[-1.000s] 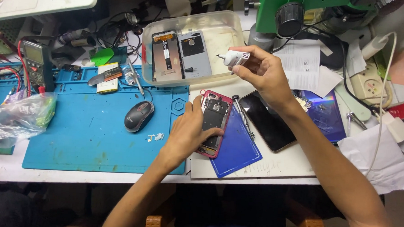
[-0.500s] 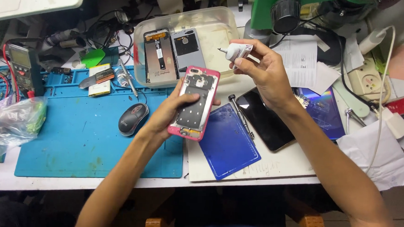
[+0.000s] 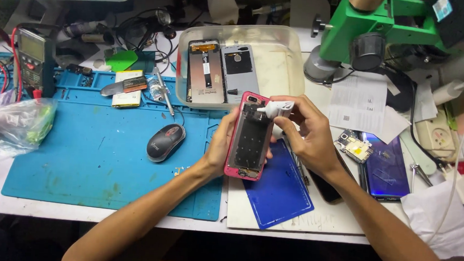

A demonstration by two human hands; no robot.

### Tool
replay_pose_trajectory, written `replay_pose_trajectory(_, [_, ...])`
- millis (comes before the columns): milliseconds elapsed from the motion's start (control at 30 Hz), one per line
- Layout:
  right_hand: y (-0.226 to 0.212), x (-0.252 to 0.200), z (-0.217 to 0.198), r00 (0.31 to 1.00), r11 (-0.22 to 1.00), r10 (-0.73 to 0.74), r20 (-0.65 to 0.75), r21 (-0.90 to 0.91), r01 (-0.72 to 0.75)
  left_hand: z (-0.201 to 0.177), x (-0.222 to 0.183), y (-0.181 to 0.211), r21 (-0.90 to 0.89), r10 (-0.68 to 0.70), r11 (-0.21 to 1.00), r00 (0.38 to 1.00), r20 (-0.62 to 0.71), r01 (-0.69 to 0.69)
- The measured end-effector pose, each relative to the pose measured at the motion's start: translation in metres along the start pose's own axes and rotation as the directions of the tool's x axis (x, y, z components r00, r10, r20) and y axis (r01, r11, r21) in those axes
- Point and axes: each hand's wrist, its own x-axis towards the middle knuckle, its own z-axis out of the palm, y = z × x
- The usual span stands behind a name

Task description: Applying liquid adhesive to the edges of a smartphone frame during a repair process.

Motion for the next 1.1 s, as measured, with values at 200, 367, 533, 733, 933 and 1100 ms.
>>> replay_pose_trajectory(200, [0.000, -0.002, 0.004, 0.995, 0.968, -0.099, 0.003, -0.232, 0.097, -0.008, 0.003, -0.010, 0.064, 0.049, 0.996, 0.995, 0.090, -0.055])
replay_pose_trajectory(367, [-0.001, -0.002, 0.007, 0.996, 0.962, -0.093, 0.004, -0.256, 0.091, -0.009, 0.001, -0.010, 0.105, 0.053, 0.993, 0.995, 0.086, -0.062])
replay_pose_trajectory(533, [-0.002, -0.002, 0.008, 0.994, 0.958, -0.103, -0.030, -0.273, 0.091, -0.007, -0.001, -0.009, 0.129, 0.059, 0.989, 0.993, 0.100, -0.072])
replay_pose_trajectory(733, [0.002, -0.002, 0.006, 0.991, 0.953, -0.121, -0.055, -0.286, 0.100, -0.007, -0.002, -0.009, 0.176, 0.047, 0.982, 0.994, 0.103, -0.064])
replay_pose_trajectory(933, [0.002, -0.001, 0.006, 0.986, 0.944, -0.143, -0.081, -0.312, 0.111, -0.009, -0.003, -0.013, 0.205, 0.040, 0.977, 0.994, 0.106, -0.061])
replay_pose_trajectory(1100, [0.002, -0.002, 0.007, 0.981, 0.939, -0.168, -0.094, -0.320, 0.130, -0.011, -0.002, -0.016, 0.222, 0.045, 0.972, 0.991, 0.126, -0.072])
